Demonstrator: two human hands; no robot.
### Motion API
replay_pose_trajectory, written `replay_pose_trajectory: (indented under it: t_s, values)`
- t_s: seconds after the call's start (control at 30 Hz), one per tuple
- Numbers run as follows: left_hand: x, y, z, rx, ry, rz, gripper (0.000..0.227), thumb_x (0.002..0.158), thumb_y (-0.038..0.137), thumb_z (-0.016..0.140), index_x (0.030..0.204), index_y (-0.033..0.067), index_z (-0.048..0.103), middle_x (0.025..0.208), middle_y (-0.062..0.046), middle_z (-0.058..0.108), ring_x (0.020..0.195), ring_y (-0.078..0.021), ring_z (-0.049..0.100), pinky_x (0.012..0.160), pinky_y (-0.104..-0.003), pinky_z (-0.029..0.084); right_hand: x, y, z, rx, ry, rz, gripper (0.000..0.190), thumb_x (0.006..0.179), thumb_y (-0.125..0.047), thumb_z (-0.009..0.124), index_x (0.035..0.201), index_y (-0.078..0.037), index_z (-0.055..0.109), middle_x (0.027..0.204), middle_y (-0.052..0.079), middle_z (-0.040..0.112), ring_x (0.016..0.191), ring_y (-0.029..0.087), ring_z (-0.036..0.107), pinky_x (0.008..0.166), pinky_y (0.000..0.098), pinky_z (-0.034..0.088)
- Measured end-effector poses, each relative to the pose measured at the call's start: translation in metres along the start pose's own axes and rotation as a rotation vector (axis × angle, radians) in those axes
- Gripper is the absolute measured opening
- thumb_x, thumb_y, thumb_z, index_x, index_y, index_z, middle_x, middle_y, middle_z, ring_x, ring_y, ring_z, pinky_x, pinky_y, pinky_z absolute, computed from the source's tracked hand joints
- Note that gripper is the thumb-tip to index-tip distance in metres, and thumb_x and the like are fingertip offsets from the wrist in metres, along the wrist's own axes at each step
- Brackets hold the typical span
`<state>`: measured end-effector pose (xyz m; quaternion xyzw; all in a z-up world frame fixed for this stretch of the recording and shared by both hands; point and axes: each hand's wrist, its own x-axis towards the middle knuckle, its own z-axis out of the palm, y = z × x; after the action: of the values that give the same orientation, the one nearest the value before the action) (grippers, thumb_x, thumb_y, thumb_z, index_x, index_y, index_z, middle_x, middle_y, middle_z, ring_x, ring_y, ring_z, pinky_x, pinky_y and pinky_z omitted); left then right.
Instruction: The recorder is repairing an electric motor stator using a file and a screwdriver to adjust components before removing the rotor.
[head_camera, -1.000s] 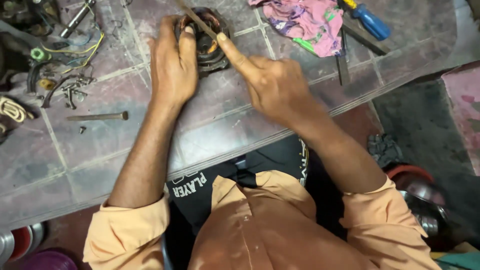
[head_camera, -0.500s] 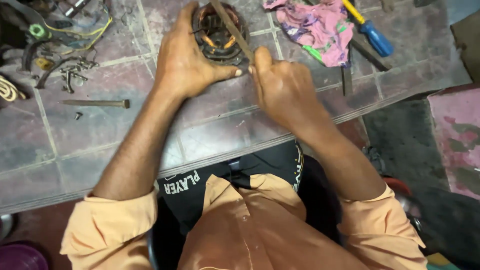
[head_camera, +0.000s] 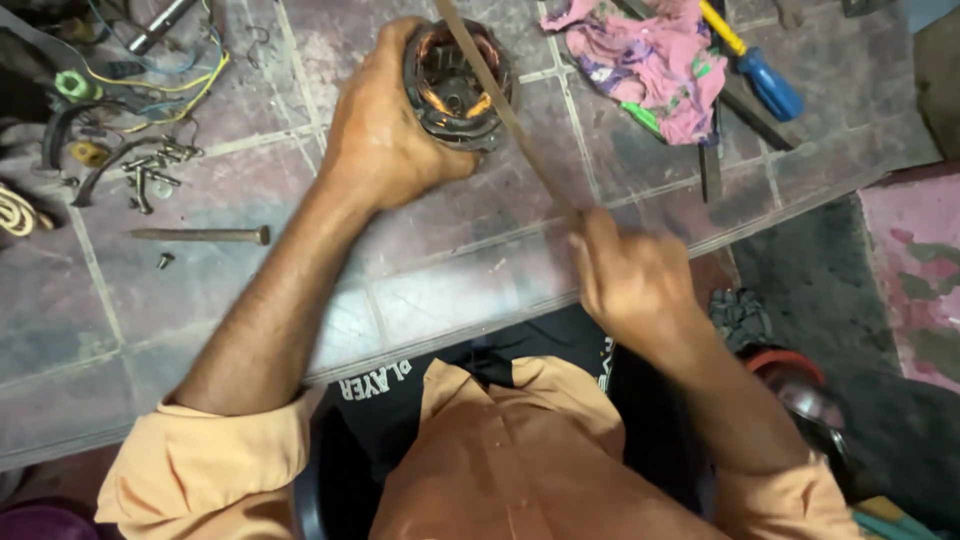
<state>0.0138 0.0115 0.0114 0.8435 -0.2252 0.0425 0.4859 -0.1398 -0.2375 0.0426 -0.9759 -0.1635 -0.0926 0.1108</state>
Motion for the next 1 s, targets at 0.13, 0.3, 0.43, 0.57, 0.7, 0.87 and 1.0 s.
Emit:
replay_pose_trajectory:
  t_s: [0.13, 0.3, 0.43, 0.57, 0.7, 0.87, 1.0]
  values:
    - [0.008, 0.008, -0.002, 0.181, -0.036, 0.037, 0.098, 0.058, 0.030, 0.099, 0.138, 0.0030, 0.049, 0.121, -0.017, 0.073, 0.114, -0.0361, 0.067, 0.106, -0.048, 0.044, 0.060, -0.005, 0.013, -0.018, 0.166, -0.075, 0.022, 0.107, -0.016, 0.058, 0.119, 0.001, 0.055, 0.068, 0.015, 0.063, 0.057, 0.038, 0.061, 0.053, 0.0527, 0.045]
    - [0.008, 0.013, 0.002, 0.076, -0.031, -0.217, 0.113, 0.052, 0.039, 0.096, 0.143, 0.0012, 0.041, 0.124, -0.016, 0.070, 0.114, -0.0298, 0.070, 0.103, -0.037, 0.054, 0.050, -0.006, 0.011, 0.041, 0.045, -0.010, 0.015, 0.110, -0.017, 0.059, 0.110, -0.003, 0.055, 0.062, 0.014, 0.060, 0.056, 0.038, 0.061, 0.053, 0.0520, 0.044]
    - [0.006, 0.011, 0.003, 0.196, -0.004, -0.157, 0.114, 0.050, 0.039, 0.102, 0.141, 0.0020, 0.044, 0.122, -0.018, 0.070, 0.112, -0.0368, 0.065, 0.103, -0.042, 0.048, -0.012, -0.003, 0.004, -0.051, 0.094, -0.044, 0.022, 0.100, -0.015, 0.063, 0.118, -0.003, 0.059, 0.054, 0.015, 0.057, 0.046, 0.038, 0.058, 0.059, 0.0551, 0.051]
    - [0.005, 0.014, 0.001, 0.250, -0.031, -0.199, 0.113, 0.051, 0.039, 0.100, 0.142, 0.0026, 0.043, 0.119, -0.020, 0.069, 0.111, -0.0396, 0.063, 0.100, -0.044, 0.050, 0.011, -0.004, 0.005, -0.027, 0.017, 0.026, 0.019, 0.100, -0.016, 0.062, 0.114, -0.003, 0.058, 0.055, 0.014, 0.059, 0.044, 0.037, 0.058, 0.049, 0.0521, 0.047]
    - [0.007, 0.017, -0.002, 0.095, -0.051, -0.233, 0.106, 0.050, 0.040, 0.095, 0.138, 0.0051, 0.045, 0.120, -0.013, 0.072, 0.112, -0.0304, 0.070, 0.100, -0.039, 0.054, 0.073, -0.006, 0.012, -0.015, 0.214, -0.093, 0.013, 0.106, -0.019, 0.059, 0.108, -0.007, 0.055, 0.062, 0.013, 0.061, 0.052, 0.039, 0.058, 0.052, 0.0519, 0.045]
    - [0.003, 0.003, 0.003, 0.251, 0.000, -0.112, 0.103, 0.054, 0.039, 0.099, 0.135, 0.0010, 0.048, 0.120, -0.018, 0.072, 0.110, -0.0372, 0.066, 0.102, -0.046, 0.048, 0.037, -0.006, 0.009, 0.052, 0.118, -0.089, 0.013, 0.105, -0.016, 0.060, 0.109, -0.005, 0.055, 0.057, 0.014, 0.058, 0.048, 0.038, 0.058, 0.048, 0.0511, 0.044]
    - [0.007, 0.015, -0.001, 0.204, 0.005, -0.153, 0.098, 0.052, 0.040, 0.098, 0.130, 0.0044, 0.052, 0.120, -0.017, 0.070, 0.112, -0.0363, 0.066, 0.103, -0.043, 0.049, -0.026, 0.007, 0.009, 0.048, 0.054, 0.012, 0.017, 0.099, -0.015, 0.063, 0.112, -0.005, 0.058, 0.058, 0.015, 0.059, 0.048, 0.037, 0.059, 0.047, 0.0501, 0.044]
